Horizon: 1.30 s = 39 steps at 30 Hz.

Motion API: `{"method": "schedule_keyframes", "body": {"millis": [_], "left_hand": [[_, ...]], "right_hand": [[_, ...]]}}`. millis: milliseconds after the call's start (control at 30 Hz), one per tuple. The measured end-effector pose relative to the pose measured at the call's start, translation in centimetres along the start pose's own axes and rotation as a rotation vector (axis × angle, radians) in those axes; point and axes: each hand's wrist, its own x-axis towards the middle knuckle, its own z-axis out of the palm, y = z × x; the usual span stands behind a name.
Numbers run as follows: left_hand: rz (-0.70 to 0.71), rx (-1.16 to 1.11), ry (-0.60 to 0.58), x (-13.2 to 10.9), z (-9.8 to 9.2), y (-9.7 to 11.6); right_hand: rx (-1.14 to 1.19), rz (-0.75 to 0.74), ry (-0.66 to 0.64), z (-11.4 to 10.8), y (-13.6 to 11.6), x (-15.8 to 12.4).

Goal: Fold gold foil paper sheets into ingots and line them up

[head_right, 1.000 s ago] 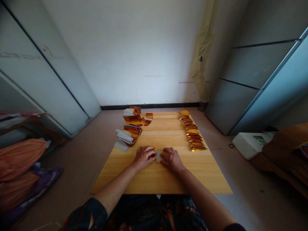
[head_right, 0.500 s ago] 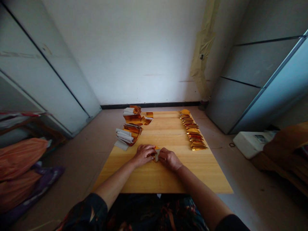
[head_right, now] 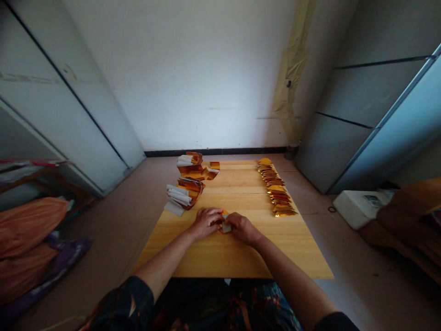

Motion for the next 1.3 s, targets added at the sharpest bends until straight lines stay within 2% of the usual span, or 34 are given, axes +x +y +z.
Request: {"method": "schedule_keyframes", "body": {"millis": [100,300,400,667,833,1100,1300], "left_hand": [[-0.007,0.000,0.000,0.0,-0.2,0.3],[-0.033,0.006,-0.012,-0.1,-0.5,0.8],[-0.039,0.013,-0.010,-0.1,-0.6,0.9],[-0.027,0.018,-0.003,-0.1,-0.4,0.8],[-0.037,0.017,0.000,0.0,-0.5,1.0],[-0.020,0.024,0.025,0.1,0.1,0.5],[-0.020,0.026,0.009,0.1,0.4,0.2]], "right_hand": [[-0.137,-0.109,-0.023,-0.4,0.6,-0.2],[-0.180,-0.124,-0.012,-0.4,1.5,-0.3],[-0.177,-0.145,-0.028,-0.5,1.3,-0.2],[-0.395,-0.207,-0.069,-1.1,0.4,-0.2],[-0.340,-0.109,-0.094,-1.0,0.9,0.8],[-0.410,0.197,-0.191,-1.3,-0.5,2.3],[-0.473,0.266,-0.252,-1.6,-1.7,2.7]]}}
